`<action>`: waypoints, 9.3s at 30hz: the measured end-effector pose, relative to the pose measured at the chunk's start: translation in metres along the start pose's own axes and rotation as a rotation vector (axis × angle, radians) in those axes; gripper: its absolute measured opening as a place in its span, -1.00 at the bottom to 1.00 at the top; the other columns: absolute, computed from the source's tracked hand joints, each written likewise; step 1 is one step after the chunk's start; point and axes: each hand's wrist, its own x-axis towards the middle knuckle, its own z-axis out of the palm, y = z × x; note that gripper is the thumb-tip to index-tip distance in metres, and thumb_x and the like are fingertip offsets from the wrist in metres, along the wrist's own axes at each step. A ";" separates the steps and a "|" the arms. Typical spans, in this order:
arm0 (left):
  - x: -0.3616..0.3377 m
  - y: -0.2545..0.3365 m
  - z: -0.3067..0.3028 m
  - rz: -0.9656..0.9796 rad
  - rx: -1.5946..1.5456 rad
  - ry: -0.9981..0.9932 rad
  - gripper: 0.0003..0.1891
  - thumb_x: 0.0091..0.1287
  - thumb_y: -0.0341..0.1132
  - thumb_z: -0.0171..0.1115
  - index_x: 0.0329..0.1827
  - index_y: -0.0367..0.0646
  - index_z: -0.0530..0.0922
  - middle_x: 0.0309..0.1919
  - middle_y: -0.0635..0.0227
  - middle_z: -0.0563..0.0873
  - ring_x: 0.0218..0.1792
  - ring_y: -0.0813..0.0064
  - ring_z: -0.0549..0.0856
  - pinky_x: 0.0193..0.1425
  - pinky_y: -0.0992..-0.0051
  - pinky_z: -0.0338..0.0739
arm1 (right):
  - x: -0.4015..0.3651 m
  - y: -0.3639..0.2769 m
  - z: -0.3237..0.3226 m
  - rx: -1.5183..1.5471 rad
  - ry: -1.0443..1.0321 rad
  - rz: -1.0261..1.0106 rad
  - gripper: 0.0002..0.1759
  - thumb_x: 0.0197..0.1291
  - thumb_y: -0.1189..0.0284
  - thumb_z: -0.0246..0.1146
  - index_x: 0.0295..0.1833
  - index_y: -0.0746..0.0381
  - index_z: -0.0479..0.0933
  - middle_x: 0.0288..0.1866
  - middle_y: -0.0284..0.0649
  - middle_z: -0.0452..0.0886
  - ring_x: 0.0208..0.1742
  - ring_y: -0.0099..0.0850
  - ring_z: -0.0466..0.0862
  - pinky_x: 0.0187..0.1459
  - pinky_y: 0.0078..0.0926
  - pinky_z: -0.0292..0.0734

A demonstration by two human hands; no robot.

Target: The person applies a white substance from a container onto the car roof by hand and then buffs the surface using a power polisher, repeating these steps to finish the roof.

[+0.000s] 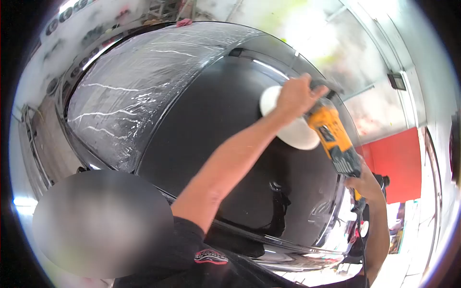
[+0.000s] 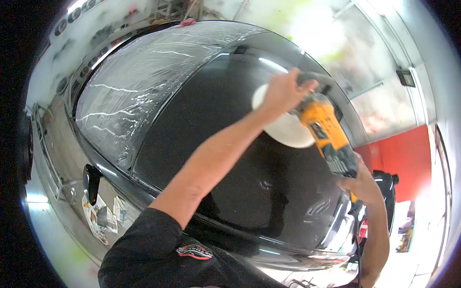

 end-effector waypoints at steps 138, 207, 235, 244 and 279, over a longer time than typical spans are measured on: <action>-0.382 0.142 -0.320 -0.246 0.064 0.445 -0.47 0.44 0.01 0.41 -0.19 -0.46 0.62 -0.44 -0.05 0.76 -0.41 0.13 0.79 -0.33 0.23 0.57 | -0.243 -0.084 0.158 -0.645 -0.220 -0.230 0.12 0.00 0.48 0.49 0.70 0.22 0.10 0.16 -0.08 0.59 0.00 -0.33 0.65 0.07 -0.36 0.57; -0.126 -0.014 -0.269 -0.206 -0.293 0.266 -0.57 0.43 -0.05 0.42 -0.17 -0.34 0.59 -0.52 0.00 0.69 -0.46 -0.01 0.74 -0.36 0.19 0.57 | -0.027 -0.182 0.118 -0.395 -0.078 -0.044 0.12 -0.10 0.66 0.46 0.66 0.27 0.14 0.07 -0.24 0.62 -0.10 -0.50 0.63 -0.14 -0.53 0.59; -0.280 0.056 -0.307 -0.197 0.005 0.431 -0.53 0.38 -0.02 0.50 -0.01 -0.28 0.60 -0.30 0.04 0.78 -0.35 0.18 0.83 -0.26 0.29 0.67 | -0.071 -0.130 0.155 -0.546 -0.404 -0.384 0.19 -0.14 0.63 0.45 0.69 0.20 0.06 0.22 0.07 0.68 0.26 -0.13 0.71 0.38 -0.32 0.50; -0.278 0.072 -0.305 -0.235 0.168 0.386 -0.68 0.43 -0.23 0.44 -0.09 -0.32 0.55 -0.41 0.35 0.69 -0.38 0.61 0.57 -0.28 0.48 0.51 | -0.057 -0.127 0.147 -0.539 -0.510 -0.369 0.19 -0.10 0.51 0.48 0.69 0.19 0.02 0.07 0.14 0.71 0.04 0.19 0.75 0.19 -0.17 0.58; -0.278 0.064 -0.308 -0.350 0.131 0.441 -0.66 0.49 -0.32 0.41 0.14 -0.37 0.54 -0.32 0.42 0.64 -0.43 0.74 0.52 -0.52 0.65 0.34 | -0.059 -0.100 0.146 -0.420 -0.624 -0.472 0.03 0.12 0.45 0.27 0.67 0.34 -0.07 -0.25 0.33 0.70 -0.17 0.24 0.75 0.02 0.07 0.65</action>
